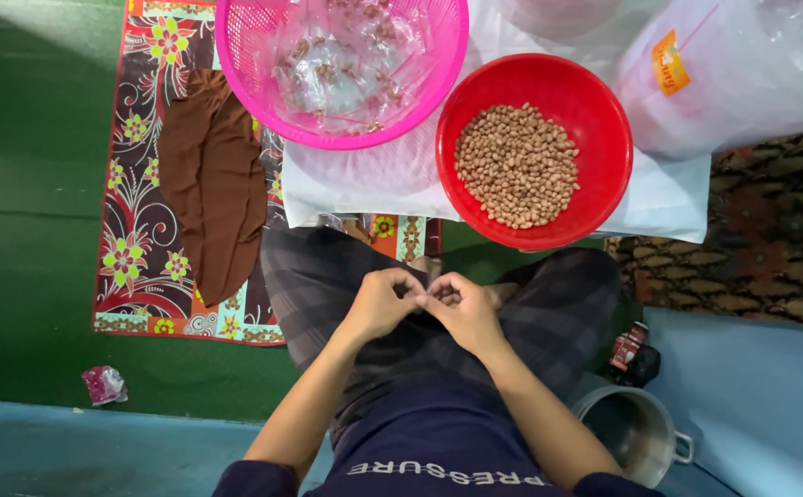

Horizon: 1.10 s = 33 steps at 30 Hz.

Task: The person is bagging peanuts by transferring them from a large bowl into small individual plastic bags using a small scoop and their hands.

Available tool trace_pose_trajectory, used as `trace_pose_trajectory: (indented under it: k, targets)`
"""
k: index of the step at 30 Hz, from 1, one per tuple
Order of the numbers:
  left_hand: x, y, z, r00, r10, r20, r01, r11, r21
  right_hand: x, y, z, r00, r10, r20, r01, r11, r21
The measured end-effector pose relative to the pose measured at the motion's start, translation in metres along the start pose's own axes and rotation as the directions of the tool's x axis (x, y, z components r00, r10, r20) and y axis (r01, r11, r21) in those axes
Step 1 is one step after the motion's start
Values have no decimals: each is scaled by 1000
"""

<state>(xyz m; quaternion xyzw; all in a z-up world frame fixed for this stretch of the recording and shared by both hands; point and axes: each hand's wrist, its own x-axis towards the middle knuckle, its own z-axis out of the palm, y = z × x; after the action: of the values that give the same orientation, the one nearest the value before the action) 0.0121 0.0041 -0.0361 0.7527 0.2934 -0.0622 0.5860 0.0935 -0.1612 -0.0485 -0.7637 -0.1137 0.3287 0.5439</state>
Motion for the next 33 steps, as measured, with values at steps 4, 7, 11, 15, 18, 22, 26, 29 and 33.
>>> trace_pose_trajectory:
  k: [4,7,11,15,18,22,26,29,33]
  targets:
    - [0,-7,3,1000,-6,17,6,1000,9,-1,-4,-5,1000,8,8,-7,994,-111]
    - [-5,2,2,999,-19,39,20,999,-33,-5,-21,-9,999,50,-2,-50,993,-108]
    - [-6,3,-5,996,1,93,13,989,-146,-4,-25,-12,999,31,13,-30,997,-73]
    - [-3,-3,-5,993,12,114,8,985,-171,-1,-20,-9,1000,-5,-27,3,996,-85]
    - [-6,4,-5,997,21,80,-8,987,-162,3,-5,0,995,44,-94,-50,997,-52]
    - [-3,-8,8,995,57,79,-50,995,-83,4,2,-3,999,8,31,-1,980,-197]
    - [-9,4,14,994,101,37,-107,975,196,5,6,-5,943,-322,90,313,757,-573]
    - [-12,8,19,988,151,20,-148,930,337,2,-2,-4,897,-433,89,384,664,-641]
    - [-12,7,16,987,151,61,-160,969,186,-2,-22,-10,807,-566,168,547,609,-574]
